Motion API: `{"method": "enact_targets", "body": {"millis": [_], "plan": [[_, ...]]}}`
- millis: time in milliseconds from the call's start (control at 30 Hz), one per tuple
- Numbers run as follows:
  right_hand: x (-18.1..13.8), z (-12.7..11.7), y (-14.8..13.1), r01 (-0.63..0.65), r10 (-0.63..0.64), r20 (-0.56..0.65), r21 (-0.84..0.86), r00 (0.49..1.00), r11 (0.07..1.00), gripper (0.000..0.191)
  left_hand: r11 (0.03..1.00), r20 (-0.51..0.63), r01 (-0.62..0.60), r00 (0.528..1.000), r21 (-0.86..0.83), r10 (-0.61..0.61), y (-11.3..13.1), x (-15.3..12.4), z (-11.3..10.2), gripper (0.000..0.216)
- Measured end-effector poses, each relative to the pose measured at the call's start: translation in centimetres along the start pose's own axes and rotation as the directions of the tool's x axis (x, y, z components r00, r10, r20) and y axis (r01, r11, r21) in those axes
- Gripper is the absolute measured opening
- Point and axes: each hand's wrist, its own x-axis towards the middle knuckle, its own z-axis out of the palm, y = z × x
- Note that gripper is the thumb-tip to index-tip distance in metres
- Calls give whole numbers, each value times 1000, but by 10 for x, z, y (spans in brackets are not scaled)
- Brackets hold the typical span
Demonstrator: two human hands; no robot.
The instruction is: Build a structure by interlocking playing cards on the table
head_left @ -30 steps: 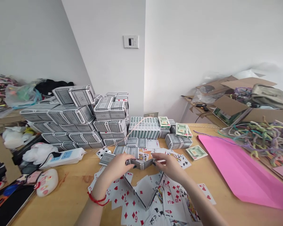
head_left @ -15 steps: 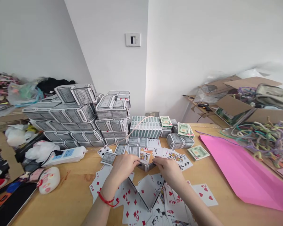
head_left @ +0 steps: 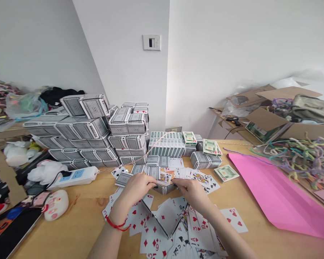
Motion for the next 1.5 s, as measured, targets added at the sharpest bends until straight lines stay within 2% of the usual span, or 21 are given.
{"method": "enact_targets", "body": {"millis": [167,333,400,467,533,600,633,700,767,900,1167,1300,1367,1500], "plan": [[3,3,1,23,-23,-40,-14,999,1000,30,1000,-9,-19,1000,-9,19,0,0,3,27],[-5,-13,-18,131,-153,-168,-135,974,982,28,996,-7,13,1000,-92,-14,-6,-2,0,33],[-15,-24,-35,139,-149,-65,-140,987,980,17,993,21,28,999,-113,-26,-8,-4,-3,34],[-28,-30,-53,173,-158,157,-81,975,982,17,992,57,15,998,-123,-8,-10,-6,-6,34],[-39,-30,-70,174,-130,355,-95,926,980,26,992,87,0,996,-125,11,-10,-8,-7,35],[-45,-25,-83,199,-51,504,-245,862,949,16,993,119,15,993,-117,-1,-9,-10,-8,36],[-46,-21,-88,223,-7,558,-320,830,921,11,993,137,33,990,-111,-17,-9,-10,-7,37],[-45,-15,-94,264,29,591,-403,806,876,9,993,158,67,986,-100,-51,-8,-10,-6,37],[-43,-10,-93,284,24,584,-430,811,857,11,993,139,60,989,-99,-46,-6,-9,-5,37],[-39,-5,-83,259,-5,520,-417,854,871,13,996,26,-7,1000,-86,9,0,-5,-4,35],[-39,-3,-71,213,-86,398,-288,913,934,10,998,-100,10,995,-65,-17,0,0,-1,33],[-36,-8,-69,187,-133,347,-128,929,974,6,997,-185,48,981,-58,-58,-6,1,-2,35],[-33,-14,-69,170,-161,286,-7,945,985,14,995,-198,92,975,-46,-100,-10,1,-3,36],[-44,-41,-72,229,-278,138,293,950,928,26,989,-195,139,970,-57,-148,-15,0,-8,36]]}}
